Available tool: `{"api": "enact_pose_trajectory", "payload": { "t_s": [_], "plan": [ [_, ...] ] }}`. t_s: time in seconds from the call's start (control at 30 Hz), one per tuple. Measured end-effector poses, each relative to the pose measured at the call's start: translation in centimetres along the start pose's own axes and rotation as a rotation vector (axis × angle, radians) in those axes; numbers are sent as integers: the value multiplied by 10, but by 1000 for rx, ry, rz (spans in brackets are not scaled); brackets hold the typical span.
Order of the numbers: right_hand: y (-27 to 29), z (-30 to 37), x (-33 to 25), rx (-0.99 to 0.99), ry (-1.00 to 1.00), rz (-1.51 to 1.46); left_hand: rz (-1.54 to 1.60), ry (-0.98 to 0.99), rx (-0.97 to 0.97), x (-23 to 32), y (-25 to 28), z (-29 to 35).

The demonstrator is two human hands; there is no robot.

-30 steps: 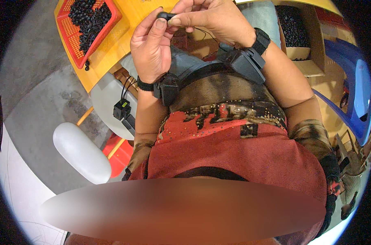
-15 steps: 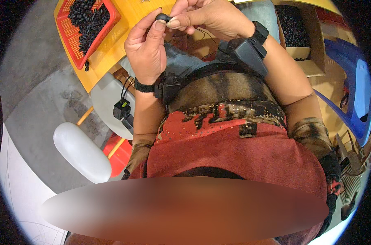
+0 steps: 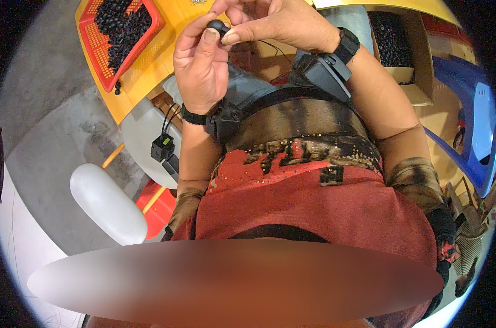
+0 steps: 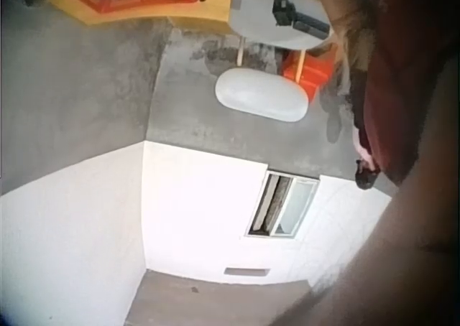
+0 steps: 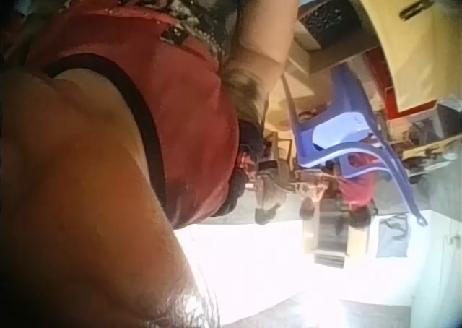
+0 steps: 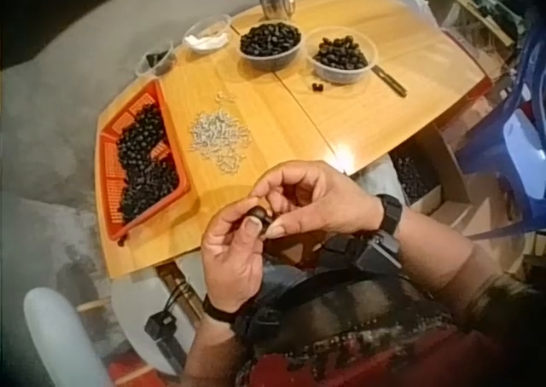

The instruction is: The person assembles a small black component by hand, inserting a silver pin into a plastic housing.

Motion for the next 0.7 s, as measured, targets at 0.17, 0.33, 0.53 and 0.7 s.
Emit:
{"api": "enact_pose_trajectory", "payload": {
  "t_s": [0.17,0.33,0.53,0.7],
  "plan": [
    [-25,-4,-36,-416,575,367,84,11,-21,2,-1,0],
    [-29,-15,-38,-329,116,577,282,121,-1,-8,-4,-1],
    [-36,-10,-46,-569,809,642,413,231,-48,-22,-2,2],
    [-35,-7,-41,-536,868,695,514,338,-42,-28,-3,5]
  ]
}}
Point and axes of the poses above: each hand's wrist, its own z-axis away from the middle knuckle, its own y-axis out of the back of the hand, x = y × z, the point moved 9 cm from there along -z, towards the middle knuckle, and after that the axes turned 3 degrees about y, right-handed, at the moved point
